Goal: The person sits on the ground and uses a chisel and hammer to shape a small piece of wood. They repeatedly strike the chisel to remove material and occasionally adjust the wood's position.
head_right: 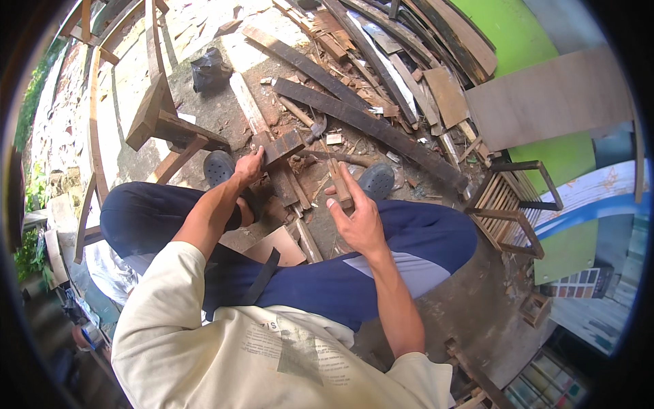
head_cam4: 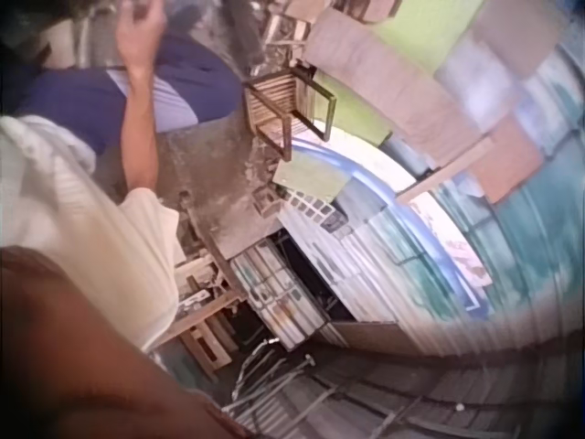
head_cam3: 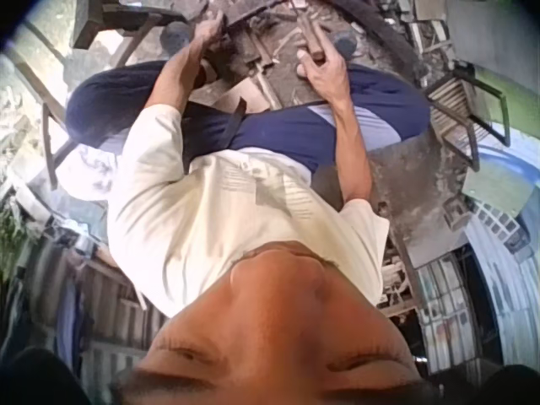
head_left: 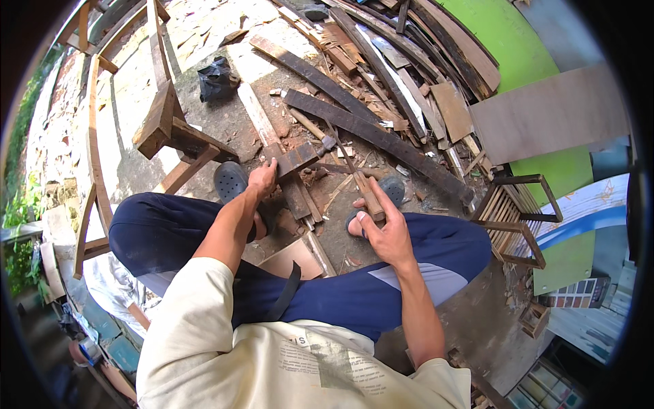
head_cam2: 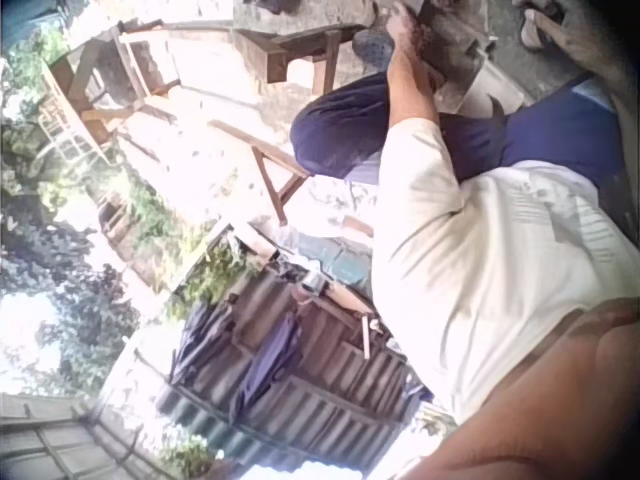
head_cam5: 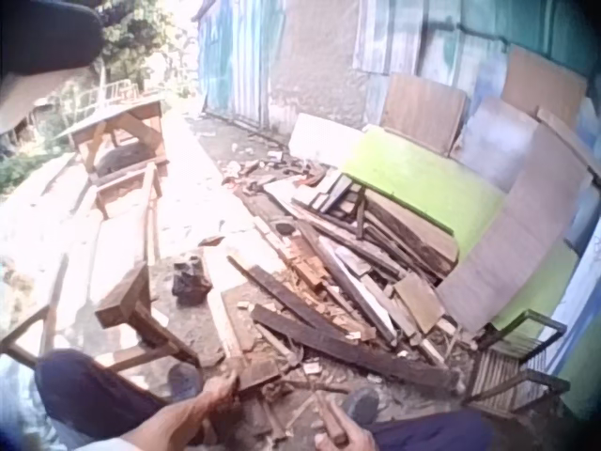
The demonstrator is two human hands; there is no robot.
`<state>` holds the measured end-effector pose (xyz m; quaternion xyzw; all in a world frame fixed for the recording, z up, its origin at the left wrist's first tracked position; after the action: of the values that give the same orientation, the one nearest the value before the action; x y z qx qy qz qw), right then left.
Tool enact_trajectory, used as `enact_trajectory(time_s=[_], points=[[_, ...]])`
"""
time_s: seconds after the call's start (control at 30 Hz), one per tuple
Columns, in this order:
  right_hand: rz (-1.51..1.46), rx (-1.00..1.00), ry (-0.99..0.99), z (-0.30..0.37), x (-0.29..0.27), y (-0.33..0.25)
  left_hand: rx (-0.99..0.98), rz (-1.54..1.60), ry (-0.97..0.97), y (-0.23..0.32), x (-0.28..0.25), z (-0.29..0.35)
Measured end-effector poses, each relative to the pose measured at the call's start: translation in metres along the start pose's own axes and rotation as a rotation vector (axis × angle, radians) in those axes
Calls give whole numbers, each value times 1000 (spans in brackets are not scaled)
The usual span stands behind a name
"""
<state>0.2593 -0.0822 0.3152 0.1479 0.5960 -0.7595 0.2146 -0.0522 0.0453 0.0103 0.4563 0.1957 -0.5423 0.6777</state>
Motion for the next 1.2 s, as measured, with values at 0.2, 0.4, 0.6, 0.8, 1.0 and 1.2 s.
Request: enact_trajectory(time_s=[0.2, 0.4, 0.6, 0.8, 1.0, 1.2], points=[[53, -53, -22, 8, 20, 1, 80, 85, -190, -23, -2, -27], [137, -76, -75, 9, 50, -9, 228, 75, -97, -62, 6, -30], [231, -126, -39, 4, 67, -24, 20, 412, -196, -48, -9, -28], [259, -23, -36, 0, 78, -26, -112, 600, -146, 15, -50, -7], [367, -117, -32, -2, 96, -39, -230, 485, 122, -10, -25, -38], [450, -140, -32, 0, 104, -53, -273, 521, 109, 9, -33, -29]])
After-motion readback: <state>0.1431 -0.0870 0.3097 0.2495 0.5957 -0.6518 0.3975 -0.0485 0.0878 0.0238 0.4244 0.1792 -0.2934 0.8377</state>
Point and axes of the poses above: each hand's wrist, its own z-axis away from the middle knuckle, its own x-axis out of the palm, y = z × x, the point moved 7 cm from there along -z, towards the middle knuckle, and after that the axes turned 15 degrees about z, right-handed, at the moved point
